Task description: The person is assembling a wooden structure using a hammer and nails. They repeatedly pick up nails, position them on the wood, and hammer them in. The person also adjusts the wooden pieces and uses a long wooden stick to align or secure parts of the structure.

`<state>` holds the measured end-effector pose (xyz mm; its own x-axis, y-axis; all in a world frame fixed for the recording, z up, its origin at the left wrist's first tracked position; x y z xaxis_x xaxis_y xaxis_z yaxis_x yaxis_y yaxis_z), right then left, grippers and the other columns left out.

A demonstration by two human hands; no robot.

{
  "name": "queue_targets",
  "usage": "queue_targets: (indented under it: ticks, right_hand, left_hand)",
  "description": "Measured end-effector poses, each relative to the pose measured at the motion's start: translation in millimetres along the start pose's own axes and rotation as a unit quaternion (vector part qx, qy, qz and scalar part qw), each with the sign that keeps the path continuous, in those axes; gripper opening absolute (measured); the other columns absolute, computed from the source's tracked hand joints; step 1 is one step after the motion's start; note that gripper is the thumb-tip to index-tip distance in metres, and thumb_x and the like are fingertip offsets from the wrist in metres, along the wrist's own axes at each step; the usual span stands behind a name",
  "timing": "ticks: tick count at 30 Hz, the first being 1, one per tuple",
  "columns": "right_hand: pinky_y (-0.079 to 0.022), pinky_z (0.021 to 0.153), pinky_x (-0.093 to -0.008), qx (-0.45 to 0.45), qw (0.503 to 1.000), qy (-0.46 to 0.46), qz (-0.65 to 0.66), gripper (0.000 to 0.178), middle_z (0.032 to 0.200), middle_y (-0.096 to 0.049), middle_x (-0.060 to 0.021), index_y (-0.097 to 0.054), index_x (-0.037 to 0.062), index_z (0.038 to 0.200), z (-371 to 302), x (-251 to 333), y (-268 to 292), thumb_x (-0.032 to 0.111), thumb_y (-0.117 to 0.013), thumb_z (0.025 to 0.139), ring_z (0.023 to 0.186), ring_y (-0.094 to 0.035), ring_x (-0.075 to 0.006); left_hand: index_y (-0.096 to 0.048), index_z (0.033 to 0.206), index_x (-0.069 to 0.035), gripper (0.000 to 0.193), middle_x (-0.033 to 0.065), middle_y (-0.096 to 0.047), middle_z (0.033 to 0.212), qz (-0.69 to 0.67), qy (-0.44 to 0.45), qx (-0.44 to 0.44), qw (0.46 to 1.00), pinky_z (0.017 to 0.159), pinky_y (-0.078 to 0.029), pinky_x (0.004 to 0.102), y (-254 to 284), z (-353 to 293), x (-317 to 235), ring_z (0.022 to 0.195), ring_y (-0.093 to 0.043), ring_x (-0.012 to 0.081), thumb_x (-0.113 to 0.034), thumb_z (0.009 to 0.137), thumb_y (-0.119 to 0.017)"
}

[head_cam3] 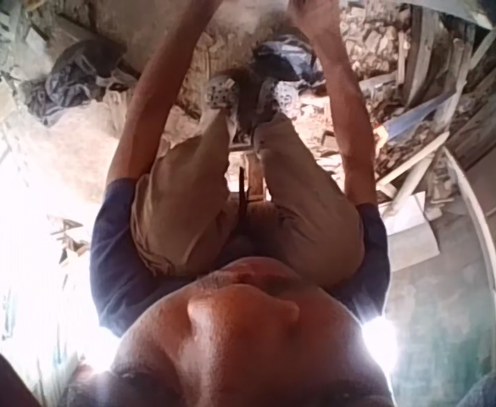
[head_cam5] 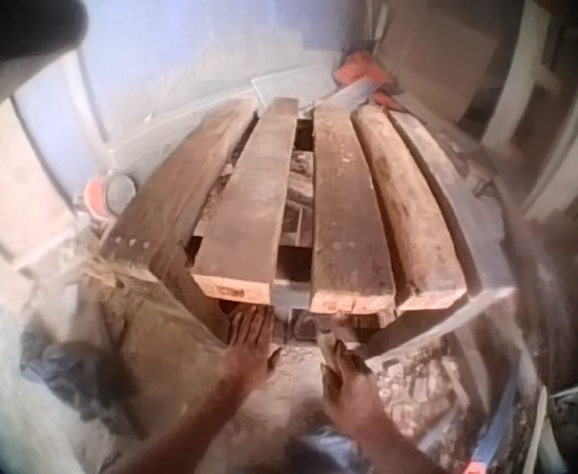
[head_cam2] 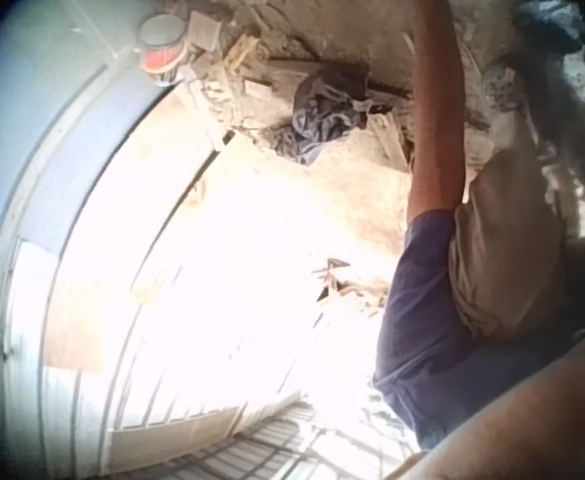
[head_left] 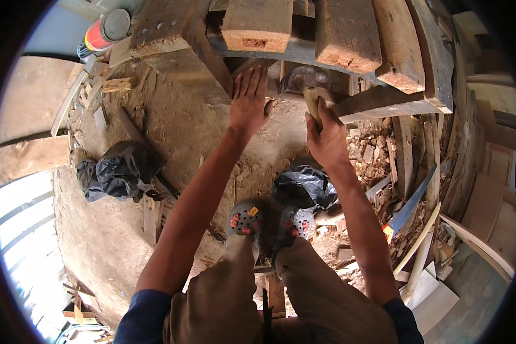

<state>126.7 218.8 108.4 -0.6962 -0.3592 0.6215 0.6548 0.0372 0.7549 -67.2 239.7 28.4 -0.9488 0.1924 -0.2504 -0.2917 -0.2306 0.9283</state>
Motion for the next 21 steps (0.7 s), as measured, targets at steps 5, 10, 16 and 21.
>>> queue_targets:
  ticks: [5, 10, 16, 21]
  right_hand:
    - [-0.057, 0.074, -0.0547, -0.057, 0.998, 0.021, -0.012, 0.051, 0.106, -0.063, -0.0381, -0.050, -0.0106, 0.136, -9.9, 5.5, 6.9, 0.004, -0.065, 0.090, 0.090, -0.067, -0.0530]
    - [-0.057, 0.071, -0.0565, -0.024, 0.999, 0.019, -0.017, 0.054, 0.102, -0.065, -0.0354, -0.048, -0.0068, 0.139, -1.1, 14.9, 8.6, 0.006, -0.065, 0.090, 0.084, -0.068, -0.0512]
    - [-0.057, 0.073, -0.0510, 0.068, 0.996, -0.032, -0.038, 0.050, 0.102, -0.066, -0.0346, -0.051, -0.0055, 0.139, 2.6, 6.2, -0.4, 0.007, -0.066, 0.092, 0.089, -0.067, -0.0521]
    - [-0.055, 0.073, -0.0532, -0.024, 1.000, -0.001, -0.004, 0.050, 0.100, -0.066, -0.0343, -0.053, -0.0045, 0.137, -8.8, 19.0, 9.0, 0.014, -0.066, 0.093, 0.090, -0.067, -0.0502]
  left_hand:
    - [-0.024, 0.157, -0.001, 0.087, 0.0146, -0.028, 0.162, -0.003, -0.003, -0.011, 1.000, 0.126, -0.016, 0.0495, 0.6, 2.3, 1.7, 0.151, -0.025, 0.0321, -0.032, 0.090, -0.070]
    - [-0.030, 0.154, -0.001, 0.088, 0.0177, -0.035, 0.157, -0.023, -0.011, -0.038, 0.999, 0.123, -0.021, 0.0544, 4.1, -1.5, -0.7, 0.147, -0.032, 0.0360, -0.027, 0.083, -0.076]
    - [-0.031, 0.153, 0.000, 0.087, 0.0179, -0.034, 0.157, -0.022, -0.016, -0.038, 0.999, 0.124, -0.021, 0.0533, 5.4, 3.0, -2.2, 0.147, -0.031, 0.0358, -0.026, 0.083, -0.076]
    - [-0.030, 0.154, 0.000, 0.087, 0.0171, -0.033, 0.159, -0.020, -0.002, -0.024, 0.999, 0.124, -0.020, 0.0532, 2.0, 0.2, -2.4, 0.147, -0.031, 0.0357, -0.024, 0.083, -0.075]
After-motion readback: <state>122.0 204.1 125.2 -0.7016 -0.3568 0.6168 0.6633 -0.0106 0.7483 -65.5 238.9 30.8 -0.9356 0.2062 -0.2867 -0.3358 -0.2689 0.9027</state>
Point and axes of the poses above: each hand's wrist, its own z-axis towards the middle knuckle, its own y-axis out of the back of the hand, x = y × z, the point moved 5 cm from there along z, towards the middle knuckle
